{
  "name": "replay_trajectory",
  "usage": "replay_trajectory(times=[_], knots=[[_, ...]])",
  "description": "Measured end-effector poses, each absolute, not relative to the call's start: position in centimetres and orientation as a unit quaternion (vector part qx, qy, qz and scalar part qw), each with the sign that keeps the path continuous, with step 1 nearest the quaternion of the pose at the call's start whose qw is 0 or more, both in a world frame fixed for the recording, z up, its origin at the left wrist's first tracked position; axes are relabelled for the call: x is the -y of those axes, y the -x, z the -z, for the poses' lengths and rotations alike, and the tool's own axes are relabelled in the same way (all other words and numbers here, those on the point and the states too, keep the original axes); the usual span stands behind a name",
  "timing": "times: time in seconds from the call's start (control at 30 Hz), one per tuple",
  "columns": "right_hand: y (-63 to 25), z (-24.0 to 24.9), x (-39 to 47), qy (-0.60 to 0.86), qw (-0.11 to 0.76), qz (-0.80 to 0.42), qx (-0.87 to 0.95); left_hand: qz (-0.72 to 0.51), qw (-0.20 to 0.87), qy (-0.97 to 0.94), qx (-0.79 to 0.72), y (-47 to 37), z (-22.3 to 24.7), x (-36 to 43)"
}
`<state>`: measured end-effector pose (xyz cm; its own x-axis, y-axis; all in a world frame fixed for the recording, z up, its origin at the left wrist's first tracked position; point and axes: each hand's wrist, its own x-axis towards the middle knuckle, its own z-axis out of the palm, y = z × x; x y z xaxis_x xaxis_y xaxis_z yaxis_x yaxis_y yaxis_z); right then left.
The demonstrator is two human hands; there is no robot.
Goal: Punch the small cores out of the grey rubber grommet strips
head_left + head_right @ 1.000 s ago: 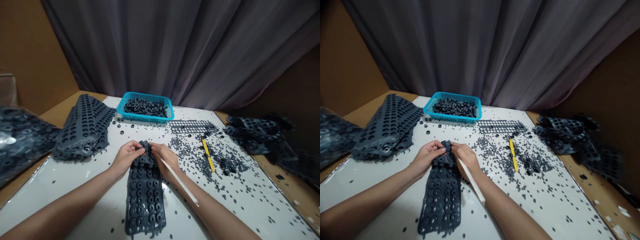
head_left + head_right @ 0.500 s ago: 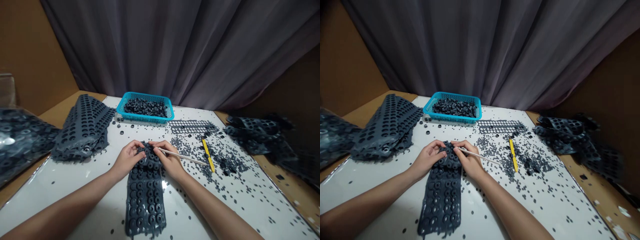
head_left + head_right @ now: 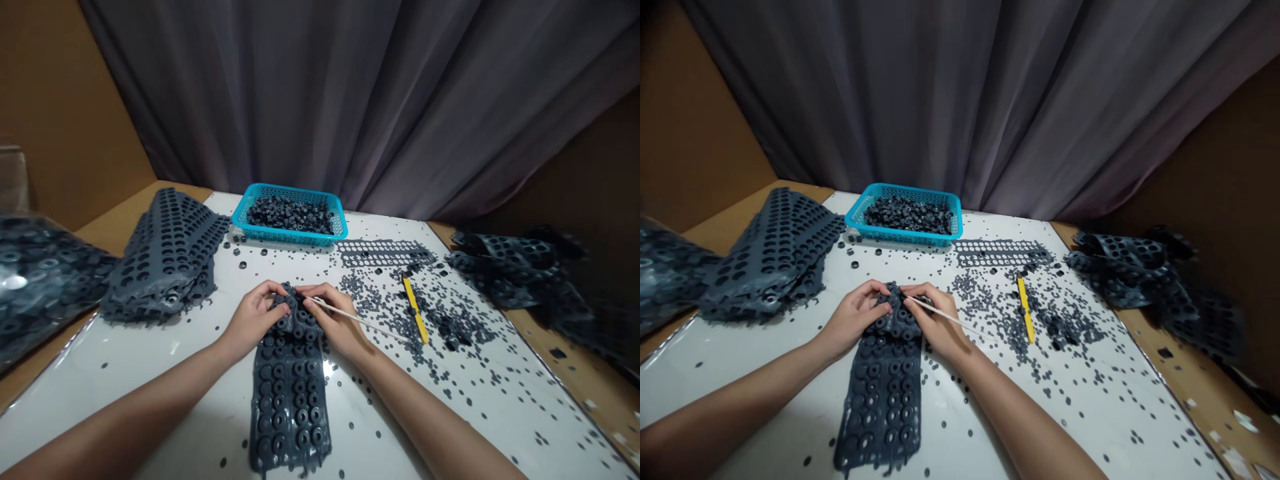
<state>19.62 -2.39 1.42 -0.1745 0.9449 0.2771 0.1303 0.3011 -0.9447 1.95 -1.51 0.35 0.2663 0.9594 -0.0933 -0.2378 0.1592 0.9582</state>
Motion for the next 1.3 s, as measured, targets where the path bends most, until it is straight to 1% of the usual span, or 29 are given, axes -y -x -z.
replay_trajectory(times=[0.17,0.4,0.53,0.63,0.7,0.8,0.9,0.97,1.07,1.2,1.3], knots=[[-19.6,-1.3,2.5,0.422,0.479,-0.384,0.667,-0.453,0.656,-0.455,-0.397,-1.8,-0.2,1.5],[-19.8,-0.6,2.1,0.452,0.451,-0.277,0.718,-0.441,0.656,-0.462,-0.402,-1.8,-0.2,1.6],[-20.6,-0.5,1.4,0.528,0.479,-0.242,0.658,-0.438,0.644,-0.481,-0.403,-1.7,-0.1,1.7],[-21.5,-0.8,1.0,0.578,0.486,-0.189,0.627,-0.448,0.621,-0.503,-0.4,-1.5,0.1,1.8],[-21.9,-0.9,0.7,0.59,0.48,-0.153,0.631,-0.464,0.594,-0.523,-0.399,-1.3,0.1,1.9],[-22.4,-1.3,0.5,0.597,0.472,-0.135,0.635,-0.491,0.54,-0.553,-0.401,-1.2,0.1,1.8],[-22.7,-2.1,0.4,0.602,0.464,-0.148,0.633,-0.506,0.483,-0.586,-0.408,-1.4,-0.3,1.1],[-23.0,-2.8,0.4,0.599,0.463,-0.183,0.627,-0.502,0.447,-0.61,-0.418,-1.6,-0.6,0.2],[-23.5,-3.7,0.4,0.588,0.476,-0.243,0.608,-0.467,0.397,-0.661,-0.433,-1.7,-0.9,-1.8],[-23.8,-4.8,0.7,0.577,0.481,-0.242,0.614,-0.391,0.296,-0.744,-0.453,-0.6,-1.0,-4.4],[-23.6,-5.6,1.1,0.551,0.465,-0.249,0.646,-0.348,0.223,-0.78,-0.471,0.9,-1.5,-4.3]])
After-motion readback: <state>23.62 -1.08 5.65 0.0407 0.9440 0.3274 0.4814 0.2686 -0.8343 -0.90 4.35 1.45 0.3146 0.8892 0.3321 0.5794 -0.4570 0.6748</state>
